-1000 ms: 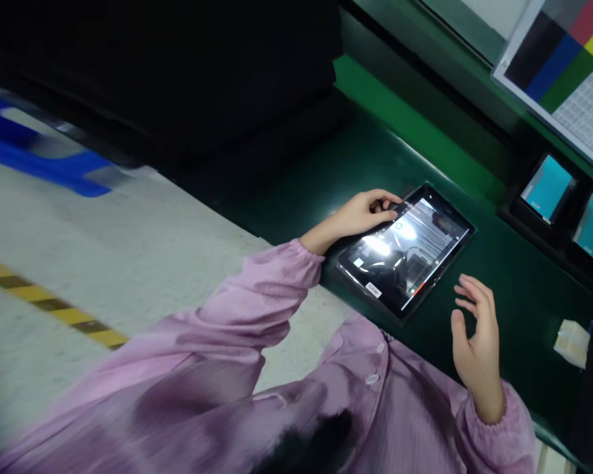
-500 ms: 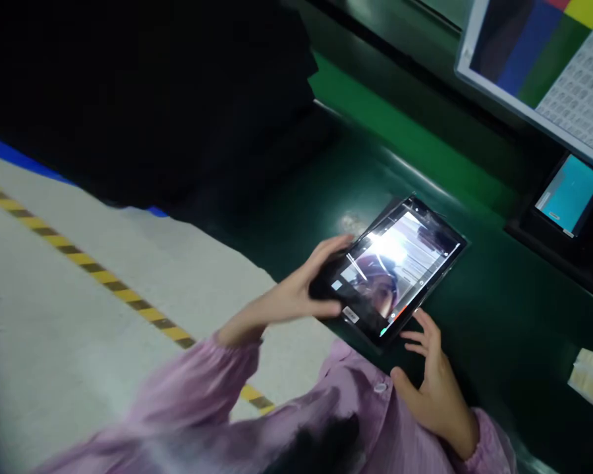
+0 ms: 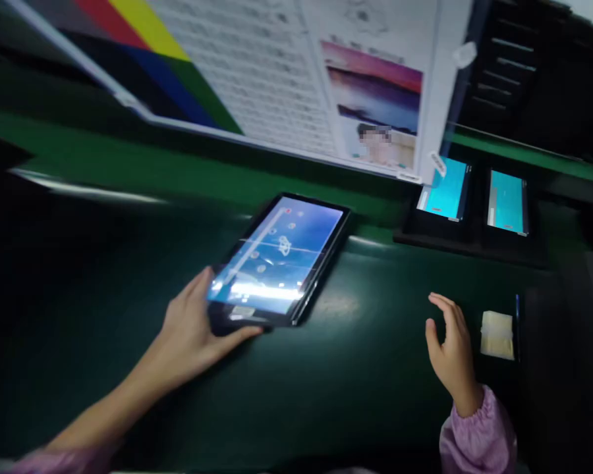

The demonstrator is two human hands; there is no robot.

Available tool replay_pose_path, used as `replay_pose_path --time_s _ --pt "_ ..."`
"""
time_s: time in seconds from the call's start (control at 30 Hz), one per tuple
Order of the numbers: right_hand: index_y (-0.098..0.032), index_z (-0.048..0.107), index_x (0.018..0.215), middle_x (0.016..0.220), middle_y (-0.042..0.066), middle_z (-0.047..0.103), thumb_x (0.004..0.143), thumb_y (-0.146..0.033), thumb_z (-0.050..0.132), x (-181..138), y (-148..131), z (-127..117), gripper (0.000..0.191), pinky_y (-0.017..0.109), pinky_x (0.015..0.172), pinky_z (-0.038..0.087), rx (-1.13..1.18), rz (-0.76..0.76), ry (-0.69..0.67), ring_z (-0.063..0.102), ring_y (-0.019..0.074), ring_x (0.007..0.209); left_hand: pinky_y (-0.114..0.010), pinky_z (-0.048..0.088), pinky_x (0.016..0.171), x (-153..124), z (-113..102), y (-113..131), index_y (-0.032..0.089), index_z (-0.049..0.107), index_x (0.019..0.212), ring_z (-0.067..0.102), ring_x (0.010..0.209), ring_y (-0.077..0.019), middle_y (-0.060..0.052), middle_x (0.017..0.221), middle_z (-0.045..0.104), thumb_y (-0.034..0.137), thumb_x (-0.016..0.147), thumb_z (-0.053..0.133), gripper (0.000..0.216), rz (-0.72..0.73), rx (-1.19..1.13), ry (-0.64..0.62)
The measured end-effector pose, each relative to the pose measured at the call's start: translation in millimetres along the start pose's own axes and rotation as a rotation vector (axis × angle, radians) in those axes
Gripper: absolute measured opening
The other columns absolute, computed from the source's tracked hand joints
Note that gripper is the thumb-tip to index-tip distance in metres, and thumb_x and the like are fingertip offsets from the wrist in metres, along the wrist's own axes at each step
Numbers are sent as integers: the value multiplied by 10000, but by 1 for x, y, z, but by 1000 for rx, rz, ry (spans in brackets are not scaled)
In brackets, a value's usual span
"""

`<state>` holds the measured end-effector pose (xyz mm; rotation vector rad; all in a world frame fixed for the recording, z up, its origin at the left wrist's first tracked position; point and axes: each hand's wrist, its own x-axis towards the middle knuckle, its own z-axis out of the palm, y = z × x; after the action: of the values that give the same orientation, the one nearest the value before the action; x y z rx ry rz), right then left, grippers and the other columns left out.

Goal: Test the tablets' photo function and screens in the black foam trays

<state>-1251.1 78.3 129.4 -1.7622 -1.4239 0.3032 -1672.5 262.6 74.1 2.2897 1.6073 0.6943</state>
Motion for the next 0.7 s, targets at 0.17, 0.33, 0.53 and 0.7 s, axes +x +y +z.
replay_pose_path --time_s 0.17,0.33,0.53,0.7 --pt "-245 673 1246 1276 106 755 1062 -262 530 -2 29 -6 233 491 1005 604 -69 3 227 706 265 1221 -618 199 1332 153 7 -4 -64 235 1639 272 1622 -503 -379 1710 281 681 697 736 1302 46 -54 -74" --pt "-262 666 1269 1295 93 744 1061 -252 534 -4 24 -2 246 476 1030 585 -29 4 214 694 254 1242 -618 209 1318 235 16 23 -21 394 1506 298 1601 -475 -334 1672 364 437 650 782 1045 37 -87 -11" --pt "-272 671 1259 1287 84 751 1063 -264 533 -1 26 1 240 466 1022 581 -10 42 226 696 254 1244 -449 548 1039 210 69 168 125 585 1318 695 1116 -311 -167 1229 693 386 856 640 534 51 -269 -66" --pt "-241 688 1226 1275 113 755 1055 -289 530 2 34 1 238 477 1025 582 17 59 285 701 266 1228 -369 554 907 227 119 283 111 565 1339 672 1236 -378 -257 1451 604 446 680 850 792 -123 -396 -488"
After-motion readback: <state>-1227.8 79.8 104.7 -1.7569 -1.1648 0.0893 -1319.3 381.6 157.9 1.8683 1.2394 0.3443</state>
